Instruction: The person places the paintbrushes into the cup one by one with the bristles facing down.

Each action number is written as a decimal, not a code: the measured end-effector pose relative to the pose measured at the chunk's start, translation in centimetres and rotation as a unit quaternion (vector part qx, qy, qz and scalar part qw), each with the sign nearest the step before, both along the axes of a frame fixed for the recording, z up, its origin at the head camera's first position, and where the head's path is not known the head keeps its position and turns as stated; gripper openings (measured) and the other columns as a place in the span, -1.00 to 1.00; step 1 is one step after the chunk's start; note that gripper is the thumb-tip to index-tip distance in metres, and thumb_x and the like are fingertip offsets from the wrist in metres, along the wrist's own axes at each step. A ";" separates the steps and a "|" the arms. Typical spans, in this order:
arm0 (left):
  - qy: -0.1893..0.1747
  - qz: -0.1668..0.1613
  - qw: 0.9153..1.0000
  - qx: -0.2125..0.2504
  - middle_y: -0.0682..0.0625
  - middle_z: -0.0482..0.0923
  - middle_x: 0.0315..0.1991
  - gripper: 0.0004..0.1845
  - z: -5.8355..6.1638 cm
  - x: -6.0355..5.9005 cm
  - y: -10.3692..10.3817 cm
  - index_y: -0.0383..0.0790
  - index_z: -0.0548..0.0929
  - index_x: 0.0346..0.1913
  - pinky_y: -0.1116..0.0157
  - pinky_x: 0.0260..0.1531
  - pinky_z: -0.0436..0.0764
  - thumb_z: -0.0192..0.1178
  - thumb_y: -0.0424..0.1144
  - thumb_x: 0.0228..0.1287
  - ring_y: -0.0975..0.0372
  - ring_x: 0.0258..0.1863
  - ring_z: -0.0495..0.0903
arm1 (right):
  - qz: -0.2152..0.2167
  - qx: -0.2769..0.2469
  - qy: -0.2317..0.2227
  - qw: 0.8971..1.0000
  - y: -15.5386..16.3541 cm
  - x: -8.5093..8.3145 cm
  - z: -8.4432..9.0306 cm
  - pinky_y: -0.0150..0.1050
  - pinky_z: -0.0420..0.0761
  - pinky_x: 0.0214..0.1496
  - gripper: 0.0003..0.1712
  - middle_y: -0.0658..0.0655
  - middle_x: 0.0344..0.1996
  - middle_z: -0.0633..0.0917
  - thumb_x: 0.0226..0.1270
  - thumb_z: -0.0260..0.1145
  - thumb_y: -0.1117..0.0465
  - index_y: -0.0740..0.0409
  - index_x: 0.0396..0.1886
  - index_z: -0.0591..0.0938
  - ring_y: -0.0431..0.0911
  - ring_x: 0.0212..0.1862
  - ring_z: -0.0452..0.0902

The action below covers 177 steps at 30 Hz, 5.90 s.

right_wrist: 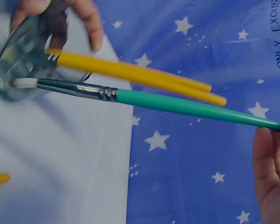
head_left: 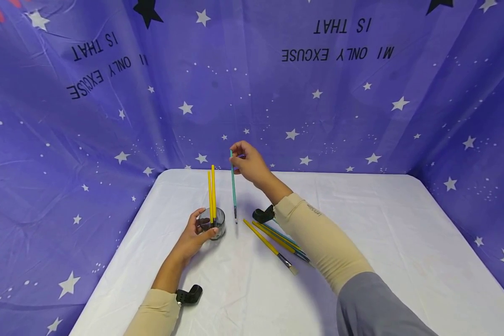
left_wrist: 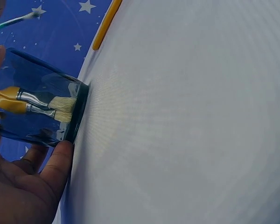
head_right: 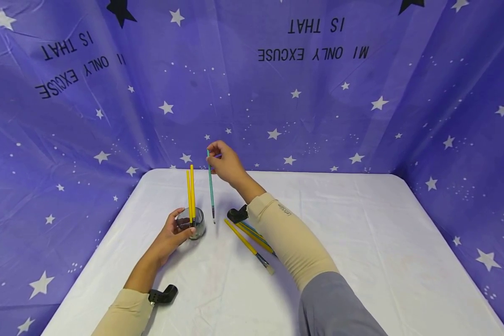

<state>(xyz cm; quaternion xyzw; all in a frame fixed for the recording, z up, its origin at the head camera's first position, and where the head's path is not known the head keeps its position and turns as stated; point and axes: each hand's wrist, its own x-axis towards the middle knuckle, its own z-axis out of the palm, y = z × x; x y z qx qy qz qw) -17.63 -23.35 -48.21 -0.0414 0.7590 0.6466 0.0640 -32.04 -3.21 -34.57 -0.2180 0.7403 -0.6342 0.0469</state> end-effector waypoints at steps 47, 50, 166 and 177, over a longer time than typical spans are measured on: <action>0.004 -0.003 1.000 0.011 -0.25 0.32 0.30 -0.10 0.0 0.0 0.1 0.00 -0.01 0.54 0.15 0.14 0.38 0.32 -0.22 0.29 0.00 0.27 0.36 | -0.016 -0.041 -0.016 0.999 -4.5 1.8 -5.8 -0.19 0.66 -0.24 -0.68 0.11 -0.19 0.48 0.45 0.18 0.39 0.30 0.16 0.46 -0.11 -0.26 0.51; 0.005 -0.005 1.000 0.011 -0.26 0.32 0.29 -0.10 -0.1 -0.1 0.0 -0.01 -0.02 0.54 0.18 0.12 0.40 0.32 -0.23 0.29 0.01 0.26 0.37 | -0.014 -0.032 -0.022 0.999 -4.7 2.0 -6.1 -0.20 0.66 -0.22 -0.64 0.12 -0.19 0.49 0.44 0.20 0.39 0.30 0.19 0.45 -0.09 -0.25 0.52; -0.008 -0.010 1.000 0.003 -0.31 0.28 0.29 -0.12 2.4 1.0 0.8 -0.08 -0.04 0.53 0.15 0.14 0.38 0.28 -0.33 0.32 -0.03 0.26 0.35 | 0.085 0.159 -0.069 0.981 7.2 -0.3 -4.2 0.10 0.61 -0.09 -0.77 0.18 -0.17 0.50 0.45 0.08 0.39 0.19 0.04 0.47 0.03 -0.20 0.53; -0.005 -0.003 1.000 0.008 -0.26 0.29 0.31 -0.08 0.3 0.1 0.2 -0.01 -0.05 0.55 0.15 0.14 0.38 0.32 -0.26 0.30 0.01 0.27 0.35 | 0.042 0.063 -0.048 0.996 4.1 0.1 -2.8 0.03 0.64 -0.12 -0.80 0.14 -0.17 0.48 0.47 0.13 0.38 0.18 0.03 0.46 0.01 -0.16 0.51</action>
